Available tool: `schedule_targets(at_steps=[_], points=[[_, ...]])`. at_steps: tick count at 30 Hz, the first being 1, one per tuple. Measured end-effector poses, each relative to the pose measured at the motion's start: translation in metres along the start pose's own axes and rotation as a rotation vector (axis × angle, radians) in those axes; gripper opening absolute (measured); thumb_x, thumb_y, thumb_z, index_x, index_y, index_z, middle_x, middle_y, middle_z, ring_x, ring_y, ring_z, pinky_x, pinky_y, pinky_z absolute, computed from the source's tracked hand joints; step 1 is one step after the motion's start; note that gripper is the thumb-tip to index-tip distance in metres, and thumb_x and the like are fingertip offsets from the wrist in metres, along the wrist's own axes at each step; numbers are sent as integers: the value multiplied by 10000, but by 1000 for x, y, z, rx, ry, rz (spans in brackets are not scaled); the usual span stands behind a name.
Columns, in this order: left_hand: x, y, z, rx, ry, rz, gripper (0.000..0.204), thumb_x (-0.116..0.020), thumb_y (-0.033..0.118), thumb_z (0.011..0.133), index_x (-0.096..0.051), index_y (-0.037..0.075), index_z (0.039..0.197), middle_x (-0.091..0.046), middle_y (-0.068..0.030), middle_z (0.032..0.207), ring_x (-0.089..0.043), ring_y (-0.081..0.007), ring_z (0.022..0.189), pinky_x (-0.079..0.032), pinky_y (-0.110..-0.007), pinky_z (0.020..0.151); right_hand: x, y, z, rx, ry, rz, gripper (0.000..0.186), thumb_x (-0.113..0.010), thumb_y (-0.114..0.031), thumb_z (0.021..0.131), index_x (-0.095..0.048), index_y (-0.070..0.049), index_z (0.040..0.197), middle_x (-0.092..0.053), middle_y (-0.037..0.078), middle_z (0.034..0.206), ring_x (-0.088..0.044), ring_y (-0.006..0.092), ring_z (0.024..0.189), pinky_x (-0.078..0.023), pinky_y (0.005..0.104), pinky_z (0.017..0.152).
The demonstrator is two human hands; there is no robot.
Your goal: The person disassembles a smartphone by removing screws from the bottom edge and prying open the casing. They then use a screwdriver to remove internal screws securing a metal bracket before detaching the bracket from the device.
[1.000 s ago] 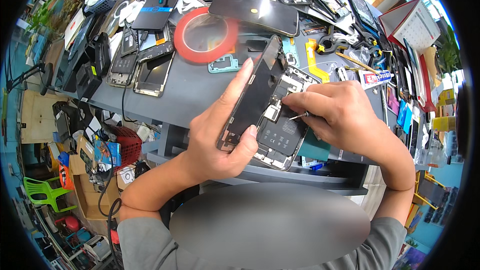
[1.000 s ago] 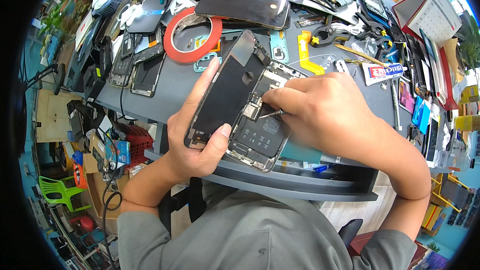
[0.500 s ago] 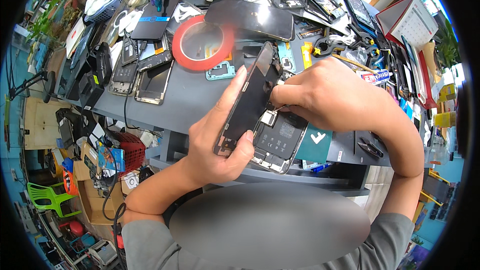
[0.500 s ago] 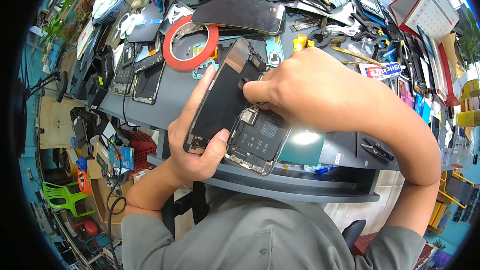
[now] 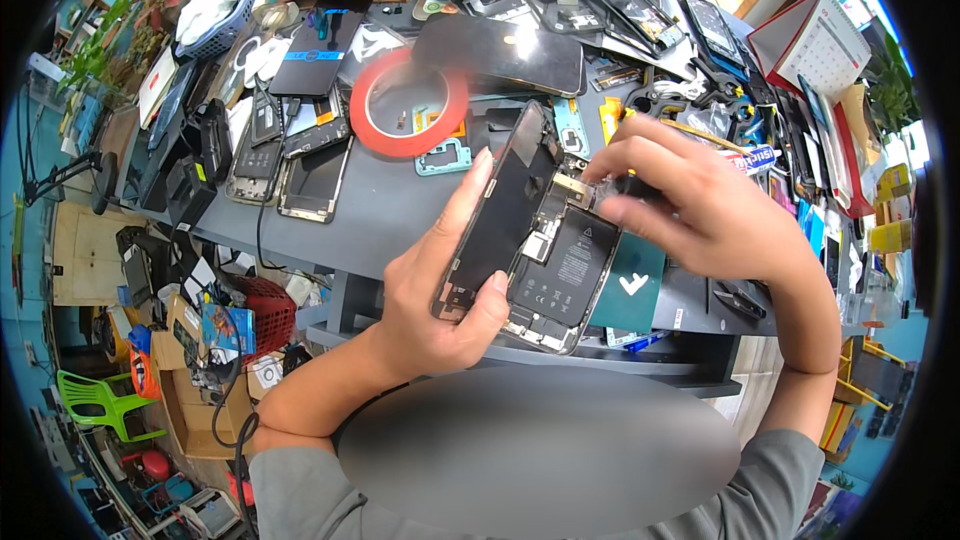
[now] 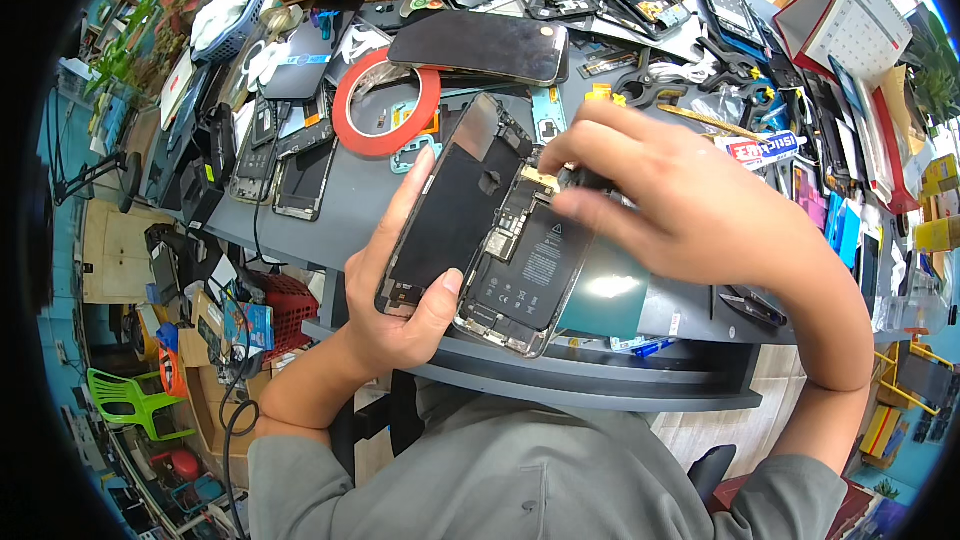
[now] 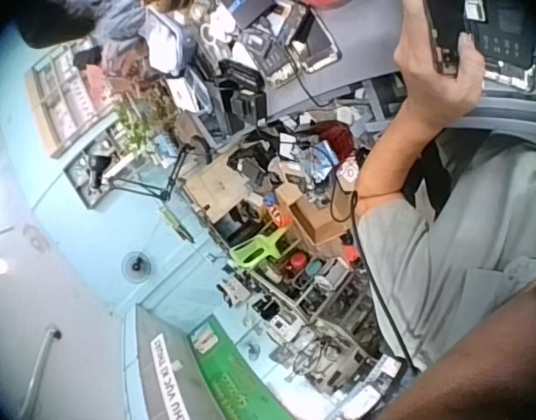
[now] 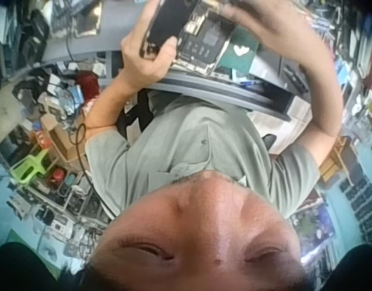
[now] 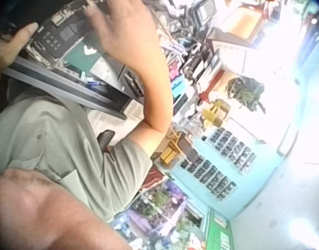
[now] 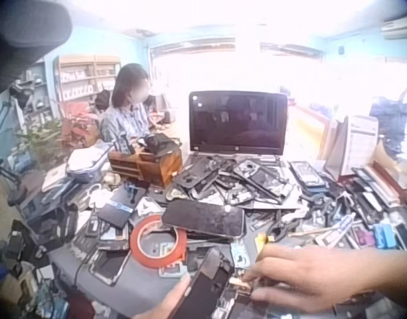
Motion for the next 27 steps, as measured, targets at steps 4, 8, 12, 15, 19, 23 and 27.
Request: schedule_targets(at_steps=[4,8,12,15,19,23,27], points=[[-1,-1,0,8,-5,24,849,-672,-30,907,-386,-166,1695,-622,-353,1594,-754,-354,1332,-565,-368,1108,23,5,-18,-142,122,0,505,-668,34,1067,-686,-58,1563,-585,148,1325,-654,253,1021,-538,362,880],[-1,-1,-1,3,8,22,850,-677,-26,908,-386,-168,1693,-630,-352,1585,-759,-343,1316,-566,-361,1103,37,-2,-19,-129,293,-67,491,-730,68,1012,-709,-29,1493,-658,122,1263,-671,218,991,-553,342,854],[-1,0,1,26,-12,0,845,-681,-26,914,-386,-166,1694,-635,-353,1578,-759,-341,1315,-566,-359,1100,41,0,-18,-117,345,-11,304,-851,57,920,-764,20,1210,-749,98,1144,-737,198,968,-608,325,828],[-1,0,1,-35,12,11,842,-680,-31,919,-386,-164,1696,-637,-351,1576,-759,-336,1313,-567,-362,1097,37,-3,-15,-64,342,30,195,-864,66,902,-775,34,1072,-774,122,1118,-785,209,987,-635,320,840],[-1,0,0,-21,-4,7,845,-680,-34,920,-381,-163,1699,-624,-354,1591,-751,-339,1328,-562,-368,1110,26,-3,-14,-101,324,133,185,-870,62,895,-764,21,1041,-789,110,1054,-781,216,949,-623,331,829],[-1,0,0,-20,-5,14,845,-675,-31,921,-378,-162,1701,-611,-358,1604,-738,-351,1357,-555,-375,1127,20,-3,-12,-72,316,139,186,-873,51,888,-753,14,1026,-780,111,1041,-772,236,933,-607,343,828],[-2,0,1,-13,-6,8,842,-663,-30,920,-378,-162,1701,-611,-363,1600,-728,-364,1380,-551,-382,1138,18,-2,-11,-75,305,128,182,-872,39,890,-747,7,1018,-770,107,1030,-763,249,933,-601,353,834]])
Point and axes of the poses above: each hand's wrist, its own z-axis towards the middle knuckle, its own x-axis out of the back of the hand, y = z × x, the point moved 10 cm from there along z, towards the middle knuckle
